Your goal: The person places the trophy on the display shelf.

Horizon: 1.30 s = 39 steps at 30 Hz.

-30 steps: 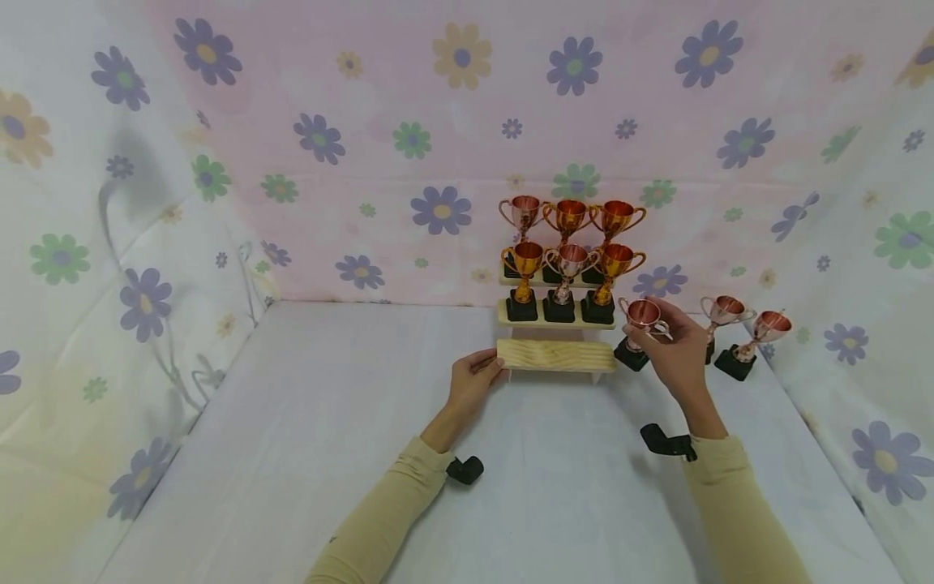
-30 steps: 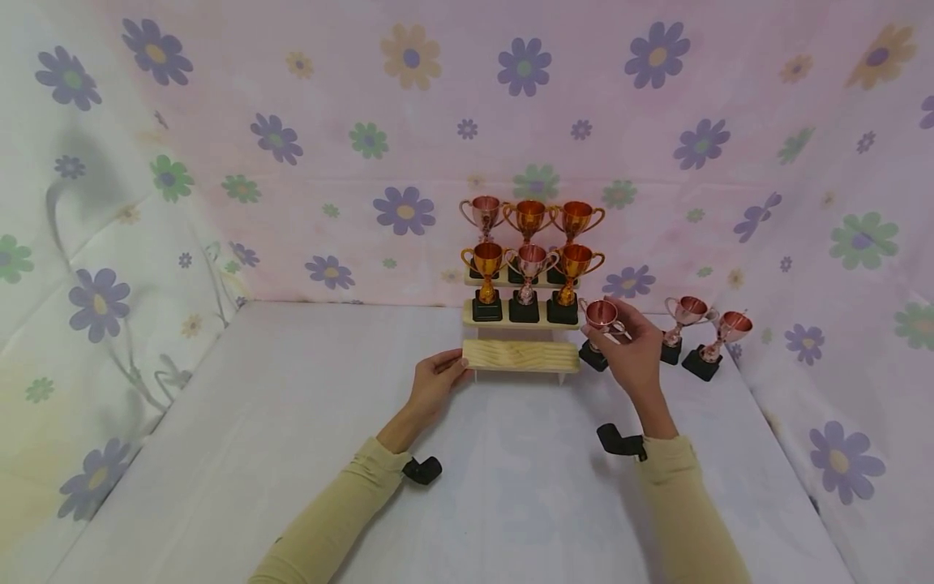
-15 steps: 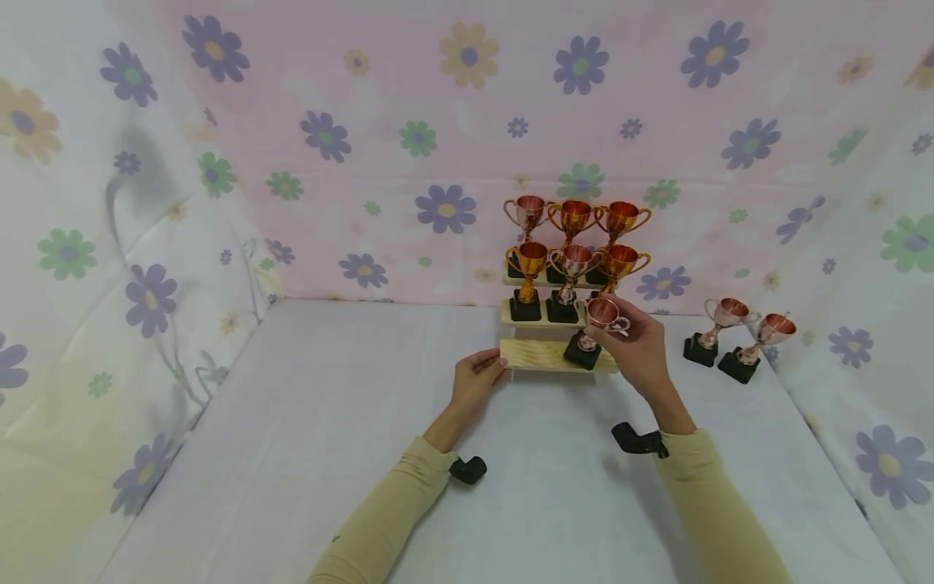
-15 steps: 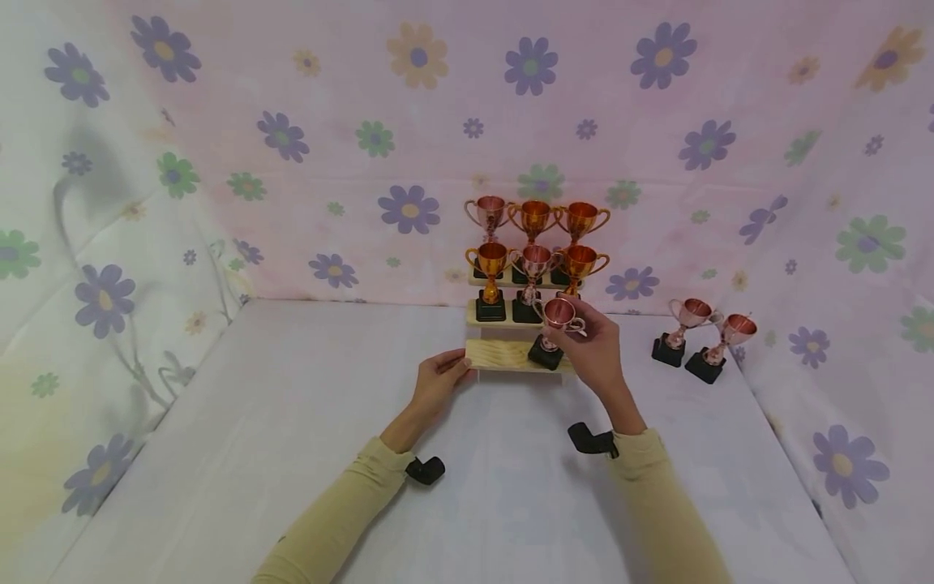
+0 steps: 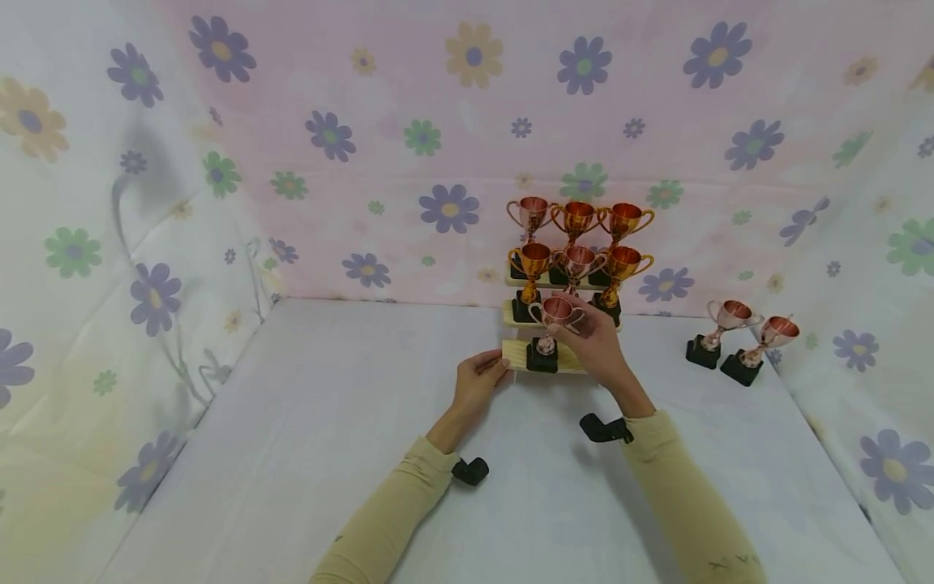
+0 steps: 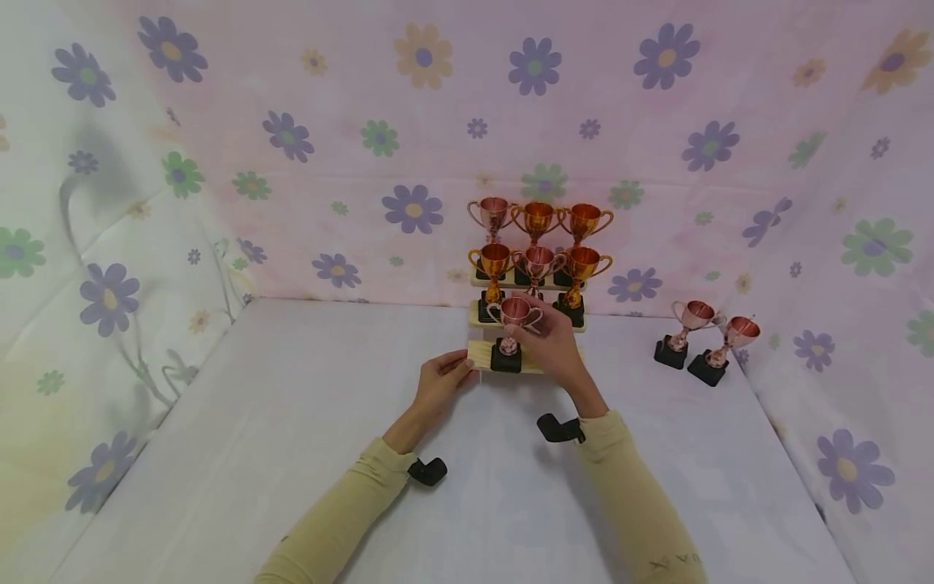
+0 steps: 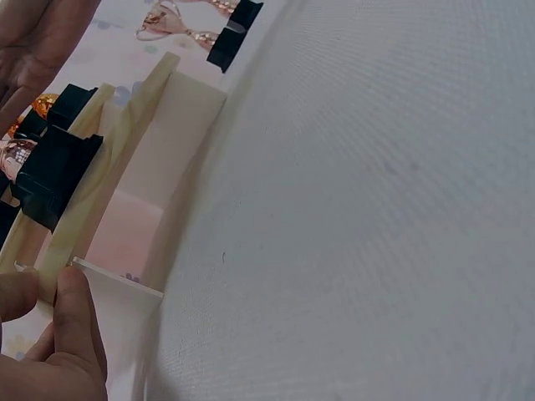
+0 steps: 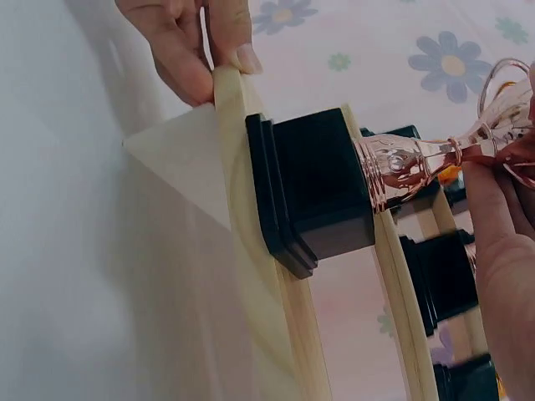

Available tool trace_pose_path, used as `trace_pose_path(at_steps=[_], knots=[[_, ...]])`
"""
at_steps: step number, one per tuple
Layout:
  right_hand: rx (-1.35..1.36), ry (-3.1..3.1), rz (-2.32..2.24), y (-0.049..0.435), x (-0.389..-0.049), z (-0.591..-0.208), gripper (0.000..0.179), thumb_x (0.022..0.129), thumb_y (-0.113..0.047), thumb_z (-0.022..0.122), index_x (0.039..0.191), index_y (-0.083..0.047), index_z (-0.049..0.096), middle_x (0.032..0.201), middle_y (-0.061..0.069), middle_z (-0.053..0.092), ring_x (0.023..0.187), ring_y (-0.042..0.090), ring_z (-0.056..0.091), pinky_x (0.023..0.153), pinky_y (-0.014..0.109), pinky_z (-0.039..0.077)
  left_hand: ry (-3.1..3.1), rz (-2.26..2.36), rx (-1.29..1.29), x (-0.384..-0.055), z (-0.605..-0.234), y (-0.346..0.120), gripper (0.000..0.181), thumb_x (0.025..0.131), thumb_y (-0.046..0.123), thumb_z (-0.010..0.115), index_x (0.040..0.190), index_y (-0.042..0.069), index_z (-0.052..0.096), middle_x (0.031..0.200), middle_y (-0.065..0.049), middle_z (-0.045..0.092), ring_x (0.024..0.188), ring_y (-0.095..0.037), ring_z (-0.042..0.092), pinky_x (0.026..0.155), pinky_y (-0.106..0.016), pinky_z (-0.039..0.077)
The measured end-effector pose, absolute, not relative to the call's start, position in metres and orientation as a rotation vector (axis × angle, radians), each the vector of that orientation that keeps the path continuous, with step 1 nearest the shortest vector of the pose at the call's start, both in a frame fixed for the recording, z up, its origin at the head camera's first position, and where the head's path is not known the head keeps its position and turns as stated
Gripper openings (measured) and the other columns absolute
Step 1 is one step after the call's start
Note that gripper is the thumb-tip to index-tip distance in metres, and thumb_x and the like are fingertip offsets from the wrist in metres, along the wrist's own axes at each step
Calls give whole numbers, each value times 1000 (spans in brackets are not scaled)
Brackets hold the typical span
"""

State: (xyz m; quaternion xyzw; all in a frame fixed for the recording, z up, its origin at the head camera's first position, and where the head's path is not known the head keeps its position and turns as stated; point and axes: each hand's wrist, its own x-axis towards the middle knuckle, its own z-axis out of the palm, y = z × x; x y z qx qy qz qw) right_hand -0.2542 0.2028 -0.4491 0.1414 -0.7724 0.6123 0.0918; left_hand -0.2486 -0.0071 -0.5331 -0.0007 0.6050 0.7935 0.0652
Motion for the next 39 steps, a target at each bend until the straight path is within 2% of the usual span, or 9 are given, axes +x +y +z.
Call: trace_pose_path(at_steps=[8,13,17,22,27,32,37,39], knots=[[528,-2304,1884,187,-264,-449,54,94,-2,71,146,-4,54,115,8,62,89,13,56,79,17,53,1842,2387,9,-250,-534,-5,35,98,-1,64,130,-15,58,118,-27,66,90,-11,69,90,-28,60],[504,-2322,1922,181,-265,-448,54,95,-5,72,146,-5,54,118,11,61,91,14,57,86,18,53,1851,2377,16,-250,-534,-5,35,99,0,64,131,-13,59,123,-29,65,94,-11,68,94,-32,59],[483,-2324,1912,180,-263,-447,54,95,-8,73,145,-7,54,122,12,61,91,14,57,84,16,54,1867,2373,21,-250,-534,-5,34,99,0,63,130,-14,59,122,-30,65,94,-11,68,93,-32,59],[516,-2262,1931,180,-264,-448,54,94,-2,72,145,-2,54,125,13,60,91,12,57,85,16,54,1863,2377,18,-250,-534,-5,35,99,0,63,131,-14,58,124,-31,64,95,-12,68,94,-32,59],[521,-2228,1963,179,-263,-449,55,93,2,71,145,0,53,123,9,60,92,11,58,85,16,54,1860,2372,18,-249,-534,-5,36,99,0,63,131,-15,57,124,-31,64,96,-14,68,94,-33,59],[529,-2229,1966,182,-261,-454,60,91,2,73,147,-4,52,124,10,59,102,12,60,95,19,55,1843,2385,-12,-249,-533,-5,35,98,-3,63,130,-15,58,122,-30,65,94,-13,68,92,-31,60],[548,-2244,1876,199,-249,-459,64,91,1,74,149,-4,49,138,20,58,122,16,61,105,27,50,1838,2394,-10,-249,-534,-5,35,98,-4,63,130,-17,57,121,-31,65,93,-13,68,91,-31,60],[541,-2244,1811,212,-240,-457,62,91,1,74,148,-1,49,143,22,56,125,16,60,106,26,50,1849,2390,-4,-249,-535,-6,35,98,-4,63,130,-17,57,122,-32,65,92,-13,69,92,-31,60]])
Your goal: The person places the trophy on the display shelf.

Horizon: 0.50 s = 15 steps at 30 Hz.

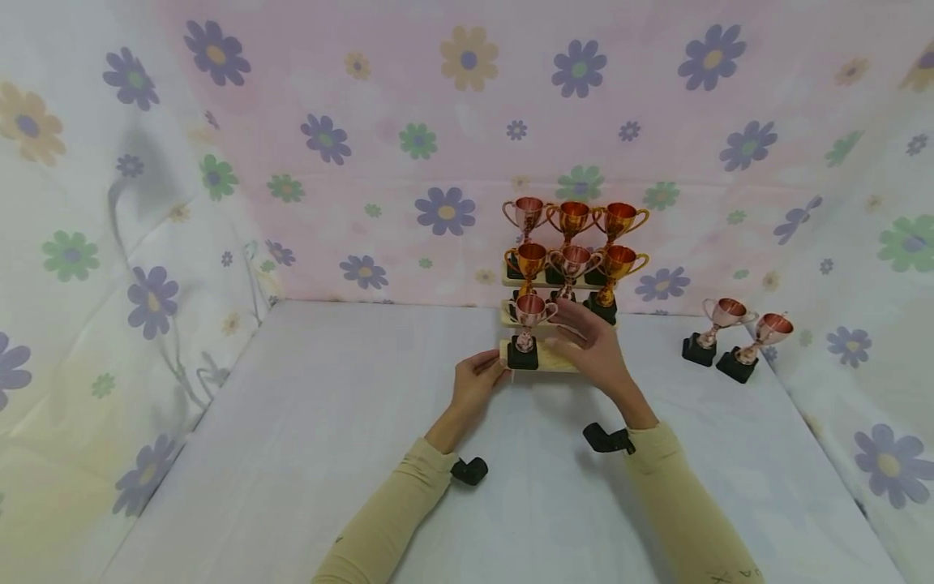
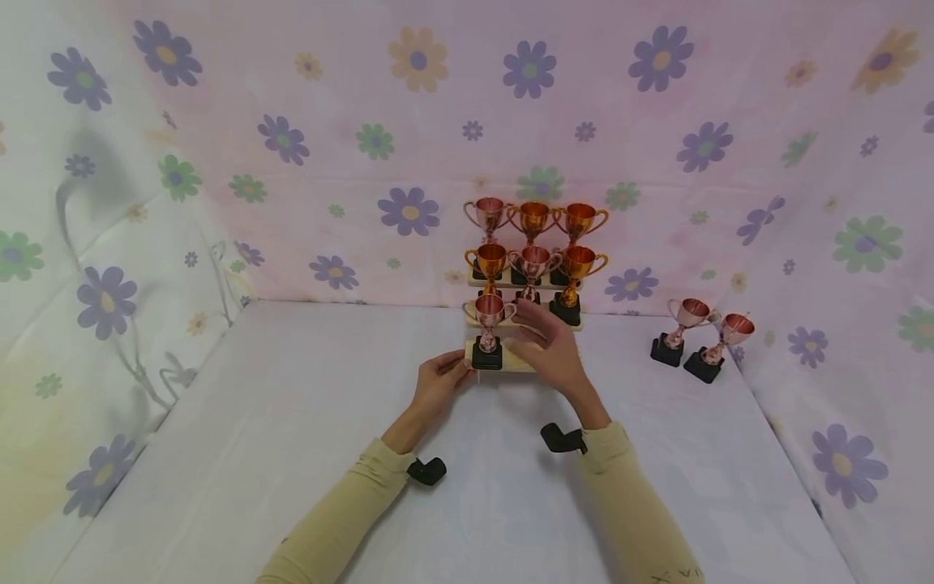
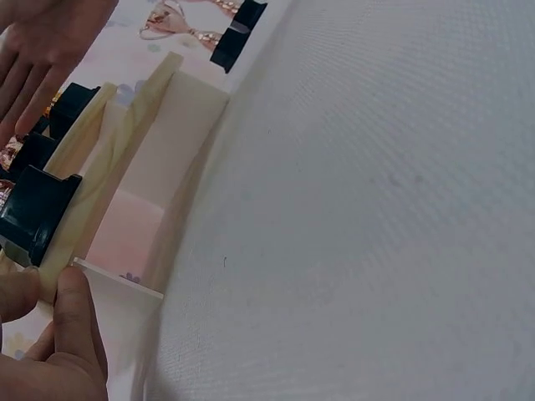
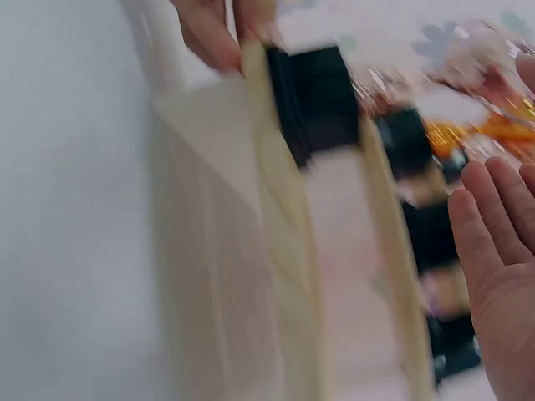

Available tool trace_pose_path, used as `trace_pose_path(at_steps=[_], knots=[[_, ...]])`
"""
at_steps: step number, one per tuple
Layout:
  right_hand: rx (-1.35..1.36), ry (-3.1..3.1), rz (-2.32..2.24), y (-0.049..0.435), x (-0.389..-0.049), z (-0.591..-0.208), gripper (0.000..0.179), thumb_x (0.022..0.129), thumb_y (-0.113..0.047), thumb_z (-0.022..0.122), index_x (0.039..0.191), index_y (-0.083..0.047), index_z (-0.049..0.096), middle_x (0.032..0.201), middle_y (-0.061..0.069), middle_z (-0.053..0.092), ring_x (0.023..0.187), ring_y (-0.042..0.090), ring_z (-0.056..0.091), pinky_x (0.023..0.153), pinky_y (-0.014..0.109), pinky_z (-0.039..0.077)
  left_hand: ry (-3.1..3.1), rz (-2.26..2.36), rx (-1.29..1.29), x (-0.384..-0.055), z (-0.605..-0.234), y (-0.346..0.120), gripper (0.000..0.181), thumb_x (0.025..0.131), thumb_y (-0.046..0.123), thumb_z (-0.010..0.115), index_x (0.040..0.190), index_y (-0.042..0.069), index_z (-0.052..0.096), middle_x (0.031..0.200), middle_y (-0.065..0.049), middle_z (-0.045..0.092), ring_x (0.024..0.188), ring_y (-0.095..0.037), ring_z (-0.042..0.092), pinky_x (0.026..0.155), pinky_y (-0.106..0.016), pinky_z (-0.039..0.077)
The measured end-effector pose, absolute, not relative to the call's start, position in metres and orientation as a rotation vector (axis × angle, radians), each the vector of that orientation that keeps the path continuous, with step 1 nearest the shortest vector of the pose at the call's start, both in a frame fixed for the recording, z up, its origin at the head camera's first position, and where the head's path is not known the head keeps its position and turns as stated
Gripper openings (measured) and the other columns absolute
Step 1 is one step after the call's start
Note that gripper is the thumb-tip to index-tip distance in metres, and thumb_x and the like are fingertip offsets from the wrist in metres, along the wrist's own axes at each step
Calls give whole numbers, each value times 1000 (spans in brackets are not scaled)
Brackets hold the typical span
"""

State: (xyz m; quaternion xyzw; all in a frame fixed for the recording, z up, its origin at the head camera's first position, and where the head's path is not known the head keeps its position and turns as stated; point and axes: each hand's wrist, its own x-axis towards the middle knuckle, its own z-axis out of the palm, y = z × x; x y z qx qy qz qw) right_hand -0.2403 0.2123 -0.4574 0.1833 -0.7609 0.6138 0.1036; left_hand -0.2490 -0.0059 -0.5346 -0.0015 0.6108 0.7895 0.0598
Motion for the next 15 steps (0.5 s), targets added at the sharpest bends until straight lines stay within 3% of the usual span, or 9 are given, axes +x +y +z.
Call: trace_pose_path(at_steps=[4,11,15], knots=[[508,-2185,1669,247,-222,-450,55,90,6,72,142,4,54,138,26,59,123,13,61,105,21,49,1875,2382,5,-249,-534,-7,35,98,-3,63,130,-17,57,122,-33,64,91,-13,69,92,-32,60],[228,-1827,1418,322,-194,-440,37,83,17,69,119,13,66,114,0,73,110,9,66,101,18,51,1885,2380,1,-249,-531,-6,34,98,-4,62,130,-16,58,122,-34,63,90,-13,69,94,-33,59],[-20,-1661,1246,363,-183,-446,32,81,13,71,112,17,67,109,2,74,109,12,64,101,20,49,1857,2381,-28,-249,-530,-5,34,98,-4,63,129,-16,58,121,-31,64,92,-13,69,93,-32,59]])
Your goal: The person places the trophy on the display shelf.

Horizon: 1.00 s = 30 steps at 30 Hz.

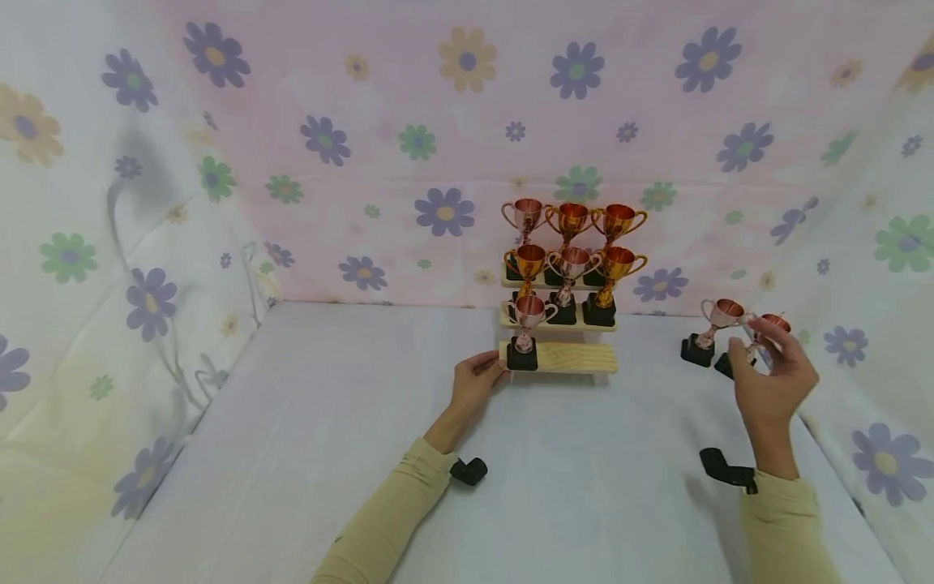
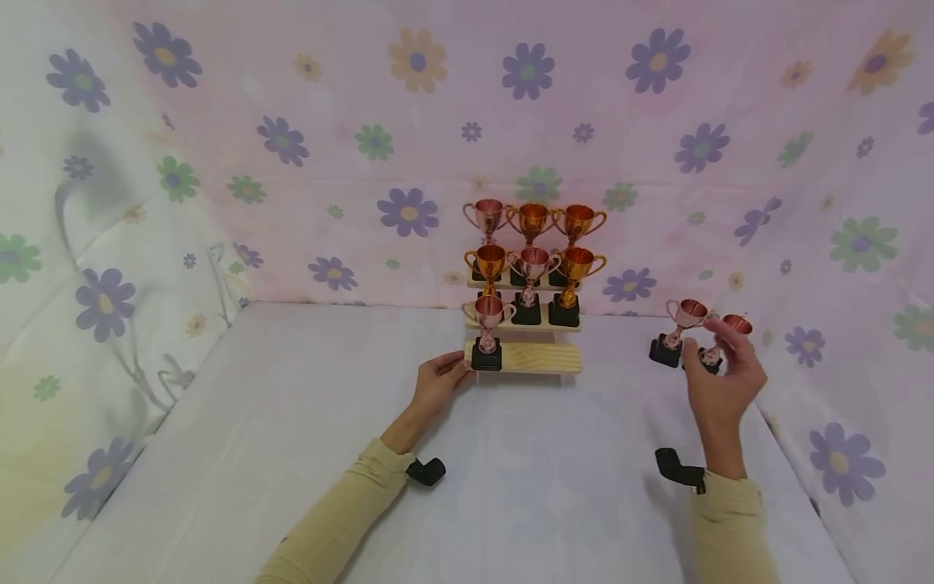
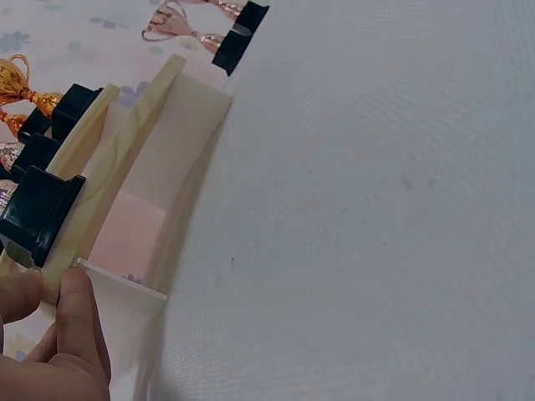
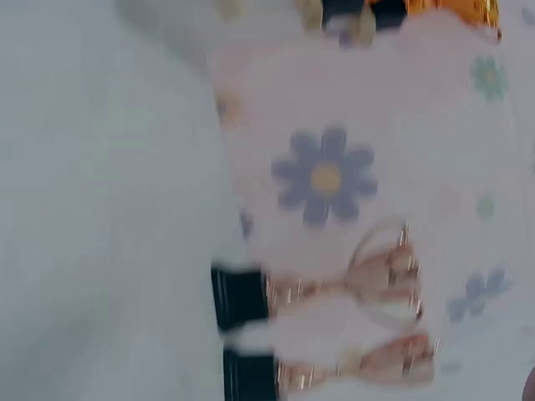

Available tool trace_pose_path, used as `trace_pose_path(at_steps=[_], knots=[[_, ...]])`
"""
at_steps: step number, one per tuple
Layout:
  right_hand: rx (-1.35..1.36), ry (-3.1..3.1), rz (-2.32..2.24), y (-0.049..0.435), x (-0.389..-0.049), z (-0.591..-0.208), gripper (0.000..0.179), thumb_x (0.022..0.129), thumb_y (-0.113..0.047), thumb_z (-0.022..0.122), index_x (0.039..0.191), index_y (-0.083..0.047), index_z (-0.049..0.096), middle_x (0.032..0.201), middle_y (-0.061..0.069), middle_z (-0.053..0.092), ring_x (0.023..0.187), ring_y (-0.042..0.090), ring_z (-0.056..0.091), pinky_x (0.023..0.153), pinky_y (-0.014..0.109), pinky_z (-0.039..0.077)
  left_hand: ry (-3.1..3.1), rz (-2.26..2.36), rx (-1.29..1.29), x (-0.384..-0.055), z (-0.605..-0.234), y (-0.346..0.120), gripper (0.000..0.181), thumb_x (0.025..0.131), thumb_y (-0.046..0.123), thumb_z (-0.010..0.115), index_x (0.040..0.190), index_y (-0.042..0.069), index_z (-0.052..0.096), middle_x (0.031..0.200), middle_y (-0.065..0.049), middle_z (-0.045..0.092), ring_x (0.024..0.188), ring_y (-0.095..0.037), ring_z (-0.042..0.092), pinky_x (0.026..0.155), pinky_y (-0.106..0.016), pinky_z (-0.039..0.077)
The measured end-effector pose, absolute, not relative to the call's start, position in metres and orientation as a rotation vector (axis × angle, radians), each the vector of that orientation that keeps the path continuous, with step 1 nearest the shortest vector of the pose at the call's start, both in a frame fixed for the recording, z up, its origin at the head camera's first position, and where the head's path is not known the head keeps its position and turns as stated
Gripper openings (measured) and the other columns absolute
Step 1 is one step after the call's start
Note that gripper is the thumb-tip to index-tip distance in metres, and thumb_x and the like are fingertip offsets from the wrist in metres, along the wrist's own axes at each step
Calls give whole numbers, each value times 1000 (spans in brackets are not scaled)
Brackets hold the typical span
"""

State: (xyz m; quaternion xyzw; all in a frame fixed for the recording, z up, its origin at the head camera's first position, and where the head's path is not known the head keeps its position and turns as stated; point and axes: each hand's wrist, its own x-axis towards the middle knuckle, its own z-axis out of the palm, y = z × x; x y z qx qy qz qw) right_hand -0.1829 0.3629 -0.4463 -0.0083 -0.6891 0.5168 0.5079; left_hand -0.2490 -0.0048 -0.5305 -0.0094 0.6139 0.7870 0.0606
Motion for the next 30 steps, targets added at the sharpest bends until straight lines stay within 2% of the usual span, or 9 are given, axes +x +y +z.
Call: trace_pose_path(at_steps=[4,8,11,13,19,22,24,26,30], knots=[[-305,-1746,1155,393,-177,-456,52,82,-3,77,132,2,64,133,3,63,129,12,51,113,23,37,1851,2385,-37,-249,-531,-6,34,98,-4,63,129,-16,58,121,-31,65,93,-14,69,91,-30,60],[-591,-1963,1218,412,-179,-466,84,86,-23,78,158,-19,34,162,1,30,150,12,24,126,31,16,1851,2382,-44,-249,-531,-7,34,98,-4,63,130,-16,58,121,-30,64,94,-14,69,91,-29,60],[-715,-2103,1267,423,-184,-473,95,89,-35,75,163,-27,15,169,0,11,155,14,8,129,39,7,1843,2379,-46,-249,-530,-7,34,98,-4,63,130,-15,58,122,-30,64,94,-14,68,92,-28,59],[-740,-2150,1274,428,-189,-477,99,89,-37,74,164,-27,10,170,0,7,156,15,5,129,41,6,1844,2376,-40,-248,-529,-7,34,98,-4,63,130,-15,58,122,-31,64,95,-14,68,92,-29,59],[-698,-2109,1267,436,-203,-485,89,90,-31,75,162,-16,24,167,4,25,154,18,21,128,35,15,1850,2370,-28,-248,-530,-6,34,98,-3,62,130,-15,58,123,-30,64,97,-15,68,93,-29,59],[-676,-2052,1292,440,-211,-487,77,90,-26,76,156,-15,39,154,1,45,143,13,38,123,30,27,1860,2370,-23,-248,-532,-6,35,98,-3,62,130,-16,57,122,-29,64,97,-15,68,92,-29,59],[-666,-2025,1308,441,-217,-488,70,88,-24,78,150,-16,47,137,-7,55,130,7,46,116,26,35,1861,2371,-30,-248,-533,-6,35,98,-3,63,130,-16,58,121,-29,65,96,-15,68,92,-29,59],[-637,-1991,1319,442,-222,-490,63,87,-20,80,144,-15,54,120,-16,55,115,2,48,105,22,42,1866,2368,-36,-249,-533,-6,34,98,-3,63,130,-15,58,120,-29,65,96,-15,68,91,-29,60],[-616,-1922,1293,441,-229,-492,54,85,-19,81,135,-13,62,105,-22,52,102,-2,47,86,13,45,1857,2373,-40,-249,-532,-6,34,98,-3,63,130,-14,59,121,-29,65,96,-14,68,91,-28,59]])
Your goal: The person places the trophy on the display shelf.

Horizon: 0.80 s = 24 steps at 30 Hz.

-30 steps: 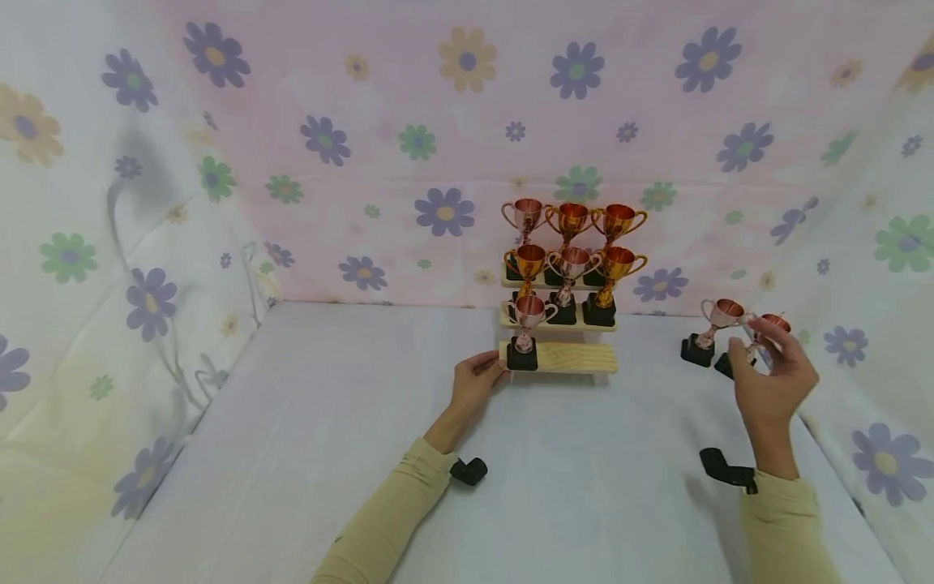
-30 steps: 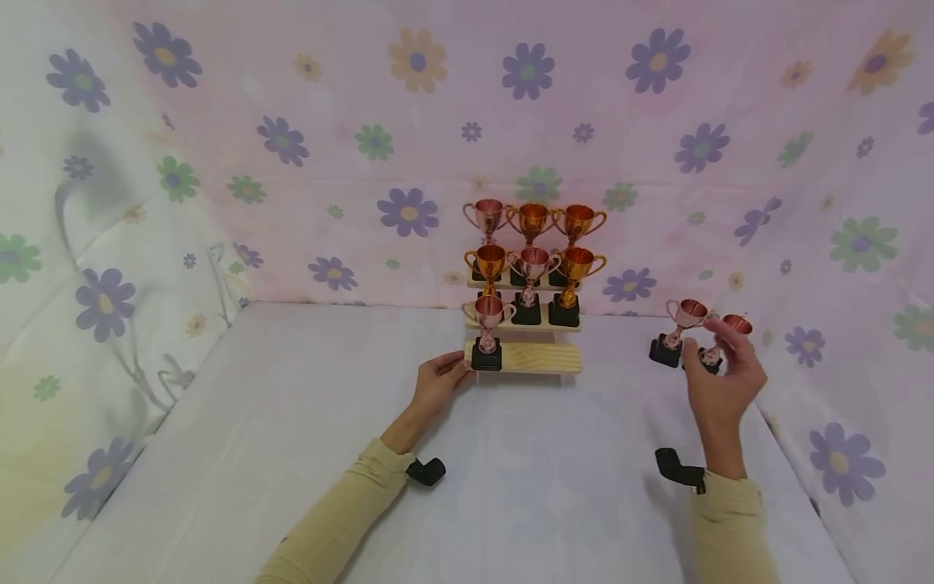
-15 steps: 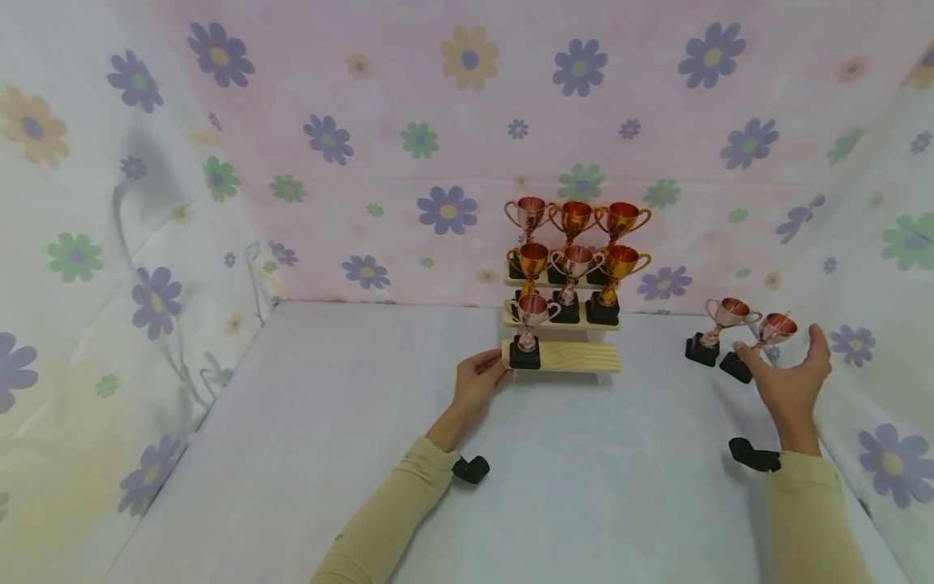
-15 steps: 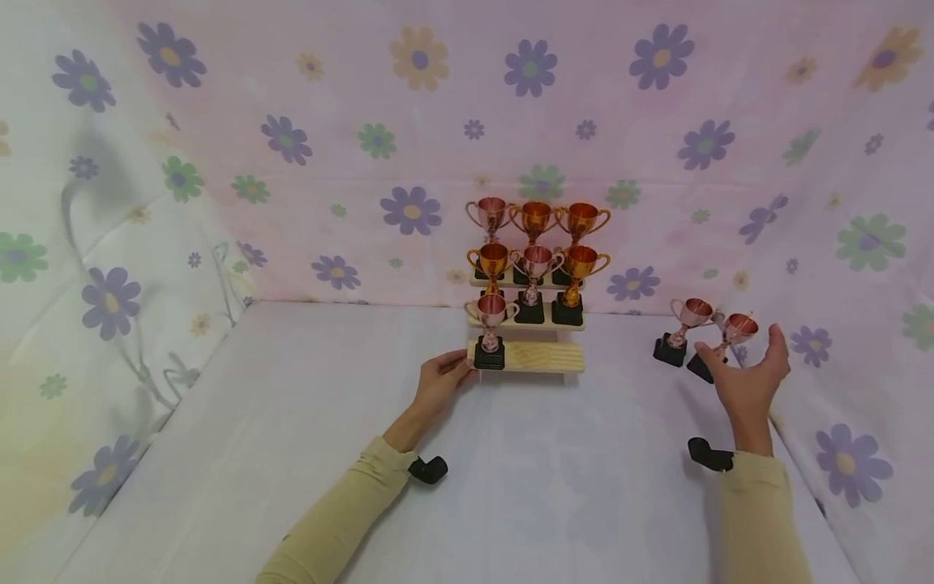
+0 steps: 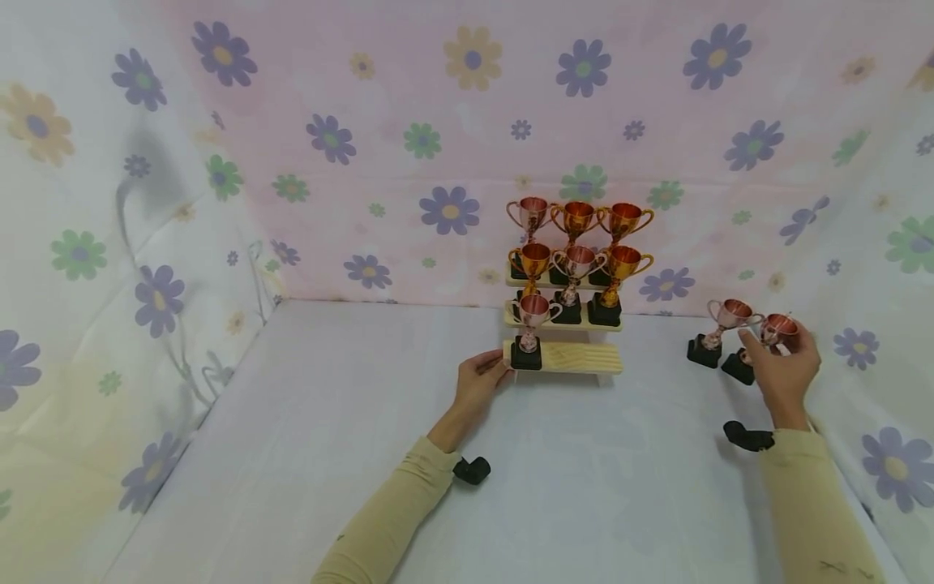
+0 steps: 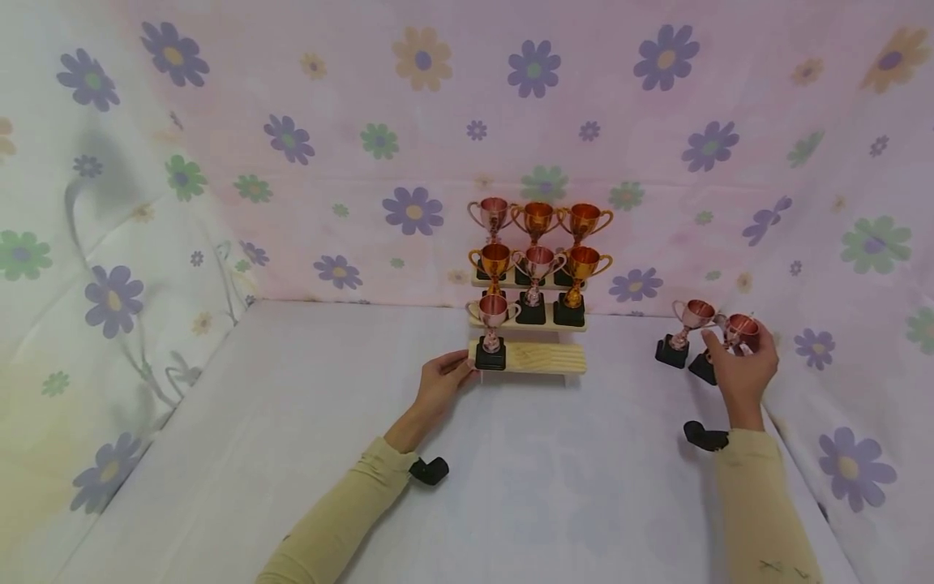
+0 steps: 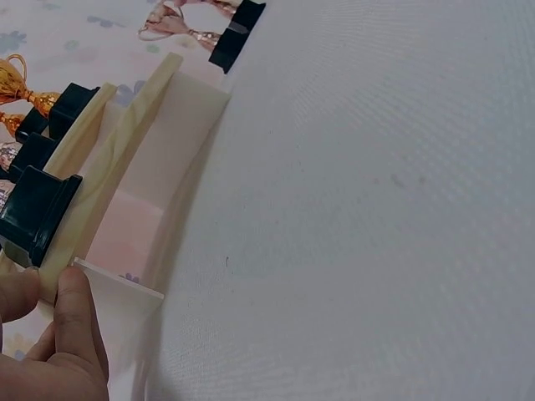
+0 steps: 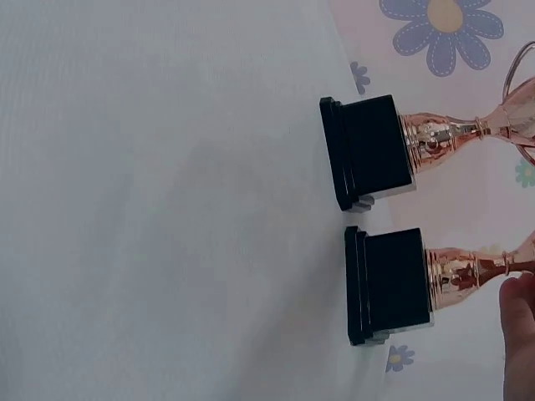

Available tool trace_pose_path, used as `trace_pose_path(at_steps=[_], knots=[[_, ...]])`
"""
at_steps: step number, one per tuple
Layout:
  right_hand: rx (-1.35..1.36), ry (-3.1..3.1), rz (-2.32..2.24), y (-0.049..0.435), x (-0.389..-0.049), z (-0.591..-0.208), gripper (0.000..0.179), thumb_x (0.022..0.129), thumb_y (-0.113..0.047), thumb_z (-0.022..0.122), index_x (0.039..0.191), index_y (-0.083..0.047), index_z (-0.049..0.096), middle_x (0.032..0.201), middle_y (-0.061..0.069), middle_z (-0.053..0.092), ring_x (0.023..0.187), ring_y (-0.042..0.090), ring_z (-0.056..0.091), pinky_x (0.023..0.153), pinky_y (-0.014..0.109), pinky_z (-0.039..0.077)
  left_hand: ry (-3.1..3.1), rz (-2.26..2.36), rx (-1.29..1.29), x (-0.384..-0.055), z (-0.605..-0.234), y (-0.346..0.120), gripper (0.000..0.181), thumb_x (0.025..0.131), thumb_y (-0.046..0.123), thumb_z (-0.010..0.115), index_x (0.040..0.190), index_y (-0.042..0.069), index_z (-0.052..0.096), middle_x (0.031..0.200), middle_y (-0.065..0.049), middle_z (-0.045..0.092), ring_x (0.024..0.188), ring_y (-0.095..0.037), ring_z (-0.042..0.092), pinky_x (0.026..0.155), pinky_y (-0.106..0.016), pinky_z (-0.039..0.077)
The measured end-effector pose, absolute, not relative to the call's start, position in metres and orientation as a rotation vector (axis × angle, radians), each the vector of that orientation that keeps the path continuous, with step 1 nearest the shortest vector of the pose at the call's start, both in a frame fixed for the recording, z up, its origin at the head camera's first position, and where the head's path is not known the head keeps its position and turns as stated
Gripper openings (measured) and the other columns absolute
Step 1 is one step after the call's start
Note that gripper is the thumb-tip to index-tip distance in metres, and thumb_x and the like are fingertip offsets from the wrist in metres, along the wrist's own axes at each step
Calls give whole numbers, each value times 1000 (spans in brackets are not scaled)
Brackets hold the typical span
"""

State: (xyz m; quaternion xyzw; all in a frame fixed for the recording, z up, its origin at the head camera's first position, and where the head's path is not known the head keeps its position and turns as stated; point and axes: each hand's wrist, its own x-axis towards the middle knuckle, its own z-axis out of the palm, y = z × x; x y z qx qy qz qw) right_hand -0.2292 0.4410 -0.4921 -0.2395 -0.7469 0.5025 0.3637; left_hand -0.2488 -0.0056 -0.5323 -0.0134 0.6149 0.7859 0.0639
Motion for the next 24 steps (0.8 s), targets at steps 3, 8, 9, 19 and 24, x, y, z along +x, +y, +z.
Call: trace_pose_path(at_steps=[3,8,9,19,24], knots=[[-608,-1822,1268,440,-232,-494,47,82,-18,84,126,-11,68,98,-22,54,97,-3,48,81,11,42,1847,2381,-34,-249,-532,-5,34,98,-3,62,130,-14,59,122,-29,65,95,-14,68,92,-29,59],[-628,-1697,1258,438,-230,-494,42,79,-16,86,119,-13,72,93,-22,54,89,-2,47,79,14,38,1857,2380,-27,-248,-533,-5,33,98,-3,63,129,-14,59,120,-29,65,93,-13,68,92,-30,59],[-636,-1680,1258,437,-229,-494,42,80,-16,86,119,-13,72,93,-21,54,88,-2,47,78,14,38,1859,2379,-28,-248,-533,-5,33,98,-3,63,129,-14,59,120,-29,65,93,-13,68,92,-30,59],[-604,-1480,1367,444,-212,-488,41,79,1,82,115,-12,67,97,-10,60,86,1,55,78,15,47,1852,2374,-38,-249,-534,-5,33,98,-4,62,129,-15,58,119,-27,66,94,-14,68,92,-31,60],[-543,-1434,1410,439,-202,-479,37,77,4,83,107,-13,69,95,-6,64,83,3,59,76,14,50,1840,2378,-45,-249,-534,-5,33,98,-3,62,129,-15,58,119,-27,65,95,-14,68,95,-34,59]])
